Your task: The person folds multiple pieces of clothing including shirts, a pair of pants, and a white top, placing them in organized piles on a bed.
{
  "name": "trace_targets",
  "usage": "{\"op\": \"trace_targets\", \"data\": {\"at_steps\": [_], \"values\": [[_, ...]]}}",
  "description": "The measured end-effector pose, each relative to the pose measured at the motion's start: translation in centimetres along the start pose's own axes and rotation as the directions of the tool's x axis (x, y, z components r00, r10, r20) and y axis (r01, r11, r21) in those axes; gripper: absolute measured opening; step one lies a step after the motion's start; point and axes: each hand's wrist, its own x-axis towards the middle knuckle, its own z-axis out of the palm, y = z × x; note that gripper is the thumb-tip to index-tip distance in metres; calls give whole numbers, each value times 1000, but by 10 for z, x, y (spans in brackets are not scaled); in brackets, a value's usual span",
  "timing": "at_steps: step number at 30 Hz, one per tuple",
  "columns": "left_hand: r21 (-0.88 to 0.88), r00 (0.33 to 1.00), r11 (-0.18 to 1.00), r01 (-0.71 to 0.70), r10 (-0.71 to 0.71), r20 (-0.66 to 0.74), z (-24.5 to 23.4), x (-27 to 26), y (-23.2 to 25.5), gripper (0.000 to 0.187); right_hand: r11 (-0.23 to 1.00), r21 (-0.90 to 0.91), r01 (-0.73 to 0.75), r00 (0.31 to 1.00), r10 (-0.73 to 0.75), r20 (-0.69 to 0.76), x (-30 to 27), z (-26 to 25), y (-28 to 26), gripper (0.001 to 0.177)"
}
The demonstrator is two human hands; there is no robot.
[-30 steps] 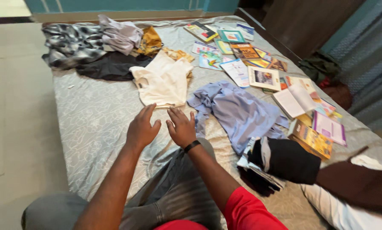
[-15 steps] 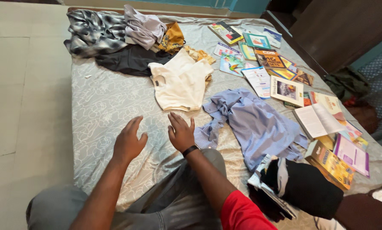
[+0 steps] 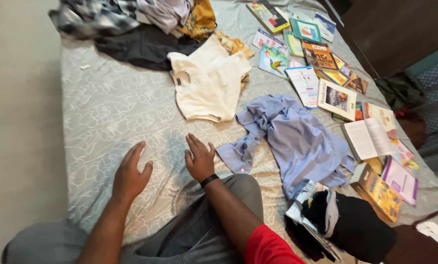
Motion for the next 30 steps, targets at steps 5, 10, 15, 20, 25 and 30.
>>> {"op": "trace_targets", "data": {"at_steps": [5, 10, 15, 20, 25, 30], "values": [[-17, 1000, 1000, 11, -11, 12, 14, 10, -8, 60, 1000, 15, -12, 1000, 12, -10, 3, 10, 3, 54], [-120, 997, 991, 63, -58, 46, 35, 13, -13, 60, 998, 52, -28, 999, 30, -30, 7, 16, 7, 56], [-182, 987, 972, 152, -140, 76, 40, 15, -18, 60, 996, 85, -38, 998, 42, -45, 9, 21, 10, 60], [-263, 982, 947, 185, -169, 82, 40, 19, -16, 60, 995, 89, -45, 998, 48, -34, 9, 26, 14, 62], [-267, 973, 937, 224, -199, 118, 38, 16, -13, 60, 994, 94, -59, 998, 59, 2, 5, 28, 15, 61], [-268, 982, 945, 188, -173, 79, 37, 16, -9, 61, 992, 120, -50, 998, 52, -18, 3, 25, 15, 61]]}}
